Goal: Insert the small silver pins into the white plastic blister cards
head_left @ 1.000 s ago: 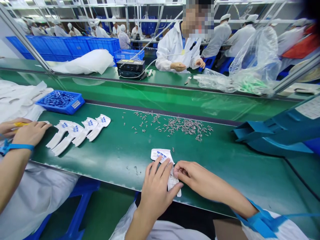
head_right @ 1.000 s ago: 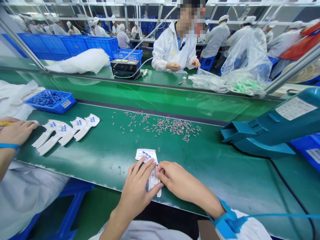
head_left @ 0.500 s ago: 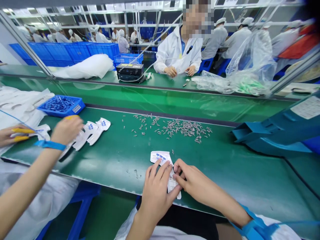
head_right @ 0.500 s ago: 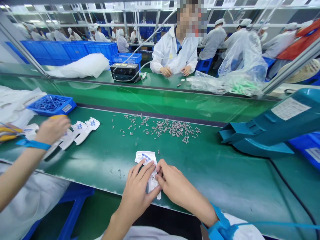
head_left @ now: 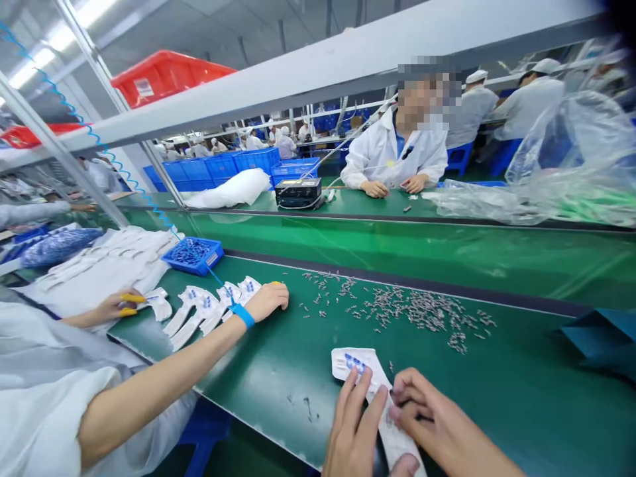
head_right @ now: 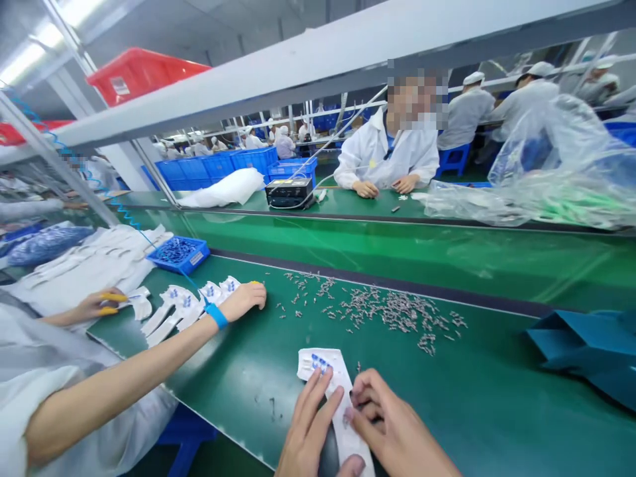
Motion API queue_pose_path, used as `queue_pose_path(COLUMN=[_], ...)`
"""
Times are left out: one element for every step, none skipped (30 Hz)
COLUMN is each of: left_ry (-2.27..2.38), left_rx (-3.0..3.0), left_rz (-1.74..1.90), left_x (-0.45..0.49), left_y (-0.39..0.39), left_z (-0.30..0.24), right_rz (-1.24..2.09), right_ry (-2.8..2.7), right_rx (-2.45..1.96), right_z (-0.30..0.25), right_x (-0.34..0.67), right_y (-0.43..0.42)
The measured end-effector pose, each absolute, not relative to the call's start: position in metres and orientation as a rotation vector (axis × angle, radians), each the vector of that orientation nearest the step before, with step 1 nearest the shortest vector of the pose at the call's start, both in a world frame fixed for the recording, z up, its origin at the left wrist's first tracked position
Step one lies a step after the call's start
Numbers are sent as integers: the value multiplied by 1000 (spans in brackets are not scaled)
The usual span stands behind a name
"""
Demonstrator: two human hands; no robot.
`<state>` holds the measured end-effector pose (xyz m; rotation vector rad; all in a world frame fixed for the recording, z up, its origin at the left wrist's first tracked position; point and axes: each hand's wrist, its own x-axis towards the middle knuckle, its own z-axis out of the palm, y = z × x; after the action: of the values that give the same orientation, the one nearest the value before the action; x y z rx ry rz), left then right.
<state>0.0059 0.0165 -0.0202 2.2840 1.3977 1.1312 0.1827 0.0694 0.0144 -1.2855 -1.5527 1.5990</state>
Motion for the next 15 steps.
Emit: queue_pose_path(left_ry=[1429, 1456, 1481, 1504, 1525, 1543, 1562, 1585, 1611, 1637, 1658, 1670, 1674, 1670, 1662], left_rx=[2261, 2244, 2233, 2228, 2230, 2238, 2248, 2257, 2266, 2275, 2285, 2300, 2320, 2343, 2365], left_rz=[1181, 1223, 1254, 1276, 1288, 1296, 1301, 1302, 1301, 1300, 1302, 1310, 1322, 1338, 1354], left_x=[7, 7, 8, 8, 8, 8, 7, 7, 6, 4, 3, 1, -1, -2, -4], left_y=[17, 18, 19, 20, 22, 24, 27, 29, 31, 32, 34, 35, 36, 37, 39], left_z=[-19, -17, -15, -13, -12, -12, -12, -14, -17, -20, -24, -28, -32, -35, -37], right_rz=[1592, 1585, 1580, 1572, 1559, 1534, 1478, 1391, 1270, 1111, 903, 792, 706, 632, 575], right_ry=[-1522, -1497, -1479, -1461, -1446, -1431, -1424, -1436, -1453, -1481, -1497, -1487, -1478, -1476, -1478], right_rx=[-1282, -1285, -1296, -1311, -1325, -1342, -1359, -1388, -1434, -1497, -1608, -1670, -1716, -1758, -1797], right_z=[18, 23, 28, 33, 37, 41, 44, 46, 47, 48, 48, 49, 50, 51, 51], right_x=[188, 194, 200, 208, 216, 224, 232, 240, 249, 256, 263, 270, 276, 283, 289], right_y=[79, 90, 101, 113, 126, 140, 155, 172, 190, 209, 228, 247, 264, 278, 289])
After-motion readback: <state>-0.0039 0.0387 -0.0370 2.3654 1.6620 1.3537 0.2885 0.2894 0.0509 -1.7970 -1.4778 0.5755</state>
